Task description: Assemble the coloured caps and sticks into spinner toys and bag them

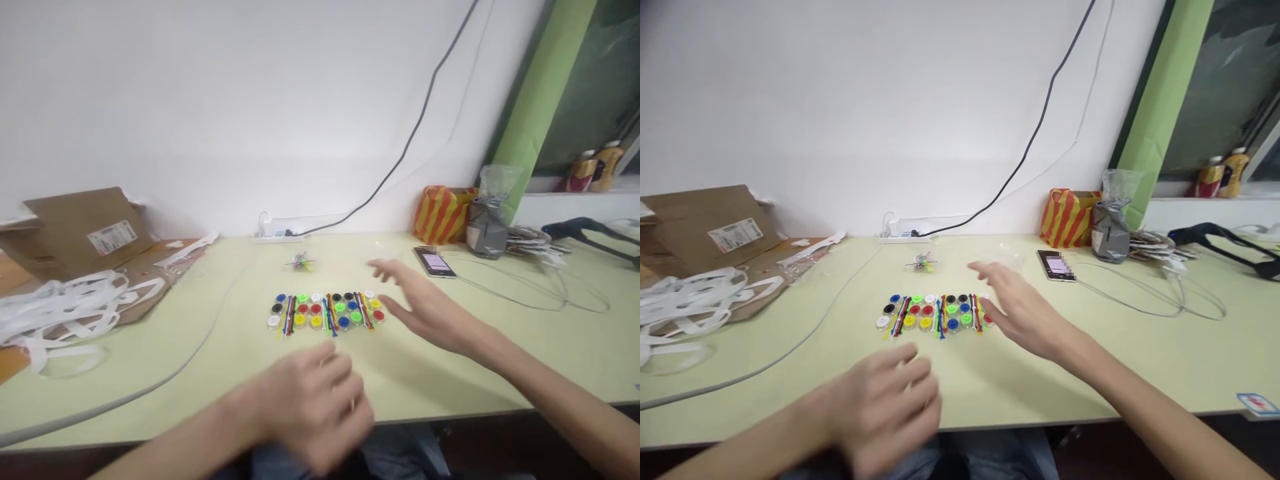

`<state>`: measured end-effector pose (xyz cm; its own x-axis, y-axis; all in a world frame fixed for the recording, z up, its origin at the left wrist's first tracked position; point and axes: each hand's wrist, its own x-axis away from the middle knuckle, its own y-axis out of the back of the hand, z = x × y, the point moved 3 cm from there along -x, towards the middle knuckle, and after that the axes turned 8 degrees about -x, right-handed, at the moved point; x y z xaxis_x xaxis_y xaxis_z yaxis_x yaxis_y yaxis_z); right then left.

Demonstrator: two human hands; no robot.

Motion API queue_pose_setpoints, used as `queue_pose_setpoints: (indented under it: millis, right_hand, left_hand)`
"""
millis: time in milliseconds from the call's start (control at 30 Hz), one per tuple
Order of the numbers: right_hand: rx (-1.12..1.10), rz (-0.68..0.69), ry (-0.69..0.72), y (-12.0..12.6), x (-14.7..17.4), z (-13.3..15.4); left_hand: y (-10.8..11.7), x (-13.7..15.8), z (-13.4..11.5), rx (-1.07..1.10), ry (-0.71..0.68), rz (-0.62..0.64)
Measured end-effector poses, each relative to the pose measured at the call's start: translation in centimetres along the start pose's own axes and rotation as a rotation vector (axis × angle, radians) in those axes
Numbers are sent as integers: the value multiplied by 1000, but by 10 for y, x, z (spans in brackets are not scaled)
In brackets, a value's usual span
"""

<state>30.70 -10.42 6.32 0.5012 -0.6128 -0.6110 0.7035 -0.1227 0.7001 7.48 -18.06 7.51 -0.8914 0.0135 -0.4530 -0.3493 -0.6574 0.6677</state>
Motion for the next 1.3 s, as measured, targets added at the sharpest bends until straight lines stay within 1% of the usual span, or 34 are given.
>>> queue_pose_setpoints:
  millis: [33,67,100,133,200,267,367,433,500,567,667,767,867,1033,1133,1233,1300]
  right_hand:
    - [58,87,45,-10,-29,0]
    - [101,132,49,-21,-49,-2]
    - [111,153,31,-32,-62,-6]
    - [98,155,18,-42,-68,-11]
    - [86,118,-19,-58,-67,-26]
    - [76,95,-49,-65,-57,-43]
    - [4,68,-87,-62,-45,-65]
    - [-50,35,-107,-56,-42,-76]
    - [-75,6,-119,-52,-43,-83]
    - [-76,1,-127,-51,-43,-87]
    - [-73,37,-136,-54,-43,-86]
    - [-71,56,-142,-57,-42,-84]
    - [-65,65,-150,-56,-42,-83]
    - [-60,113,-180,-57,-41,-80]
    - [-66,126,-179,-58,-42,-79]
    - [-70,113,-167,-57,-43,-80]
    - [-73,104,-158,-56,-43,-81]
  left_hand:
    - [-17,-5,11,-7,-8,-20]
    - [-34,-9,22,-17,-2,-37]
    - [-52,-11,33,-29,19,-46]
    - [-68,-11,43,-37,69,-41]
    - [-92,-5,55,-38,93,-18]
    - [-103,6,59,-1,113,27]
    - [-103,19,63,105,253,39]
    - [-101,24,68,183,373,29]
    - [-102,26,73,239,460,17]
    - [-105,28,78,275,508,-1]
    - [-108,31,85,314,557,-14]
    - [-109,36,91,325,603,-6]
    - [-108,41,97,331,647,-27]
    - [-109,43,98,359,665,-49]
    - [-107,37,94,331,639,-57]
    - [-108,24,88,262,534,-26]
    - [-111,12,81,194,393,41]
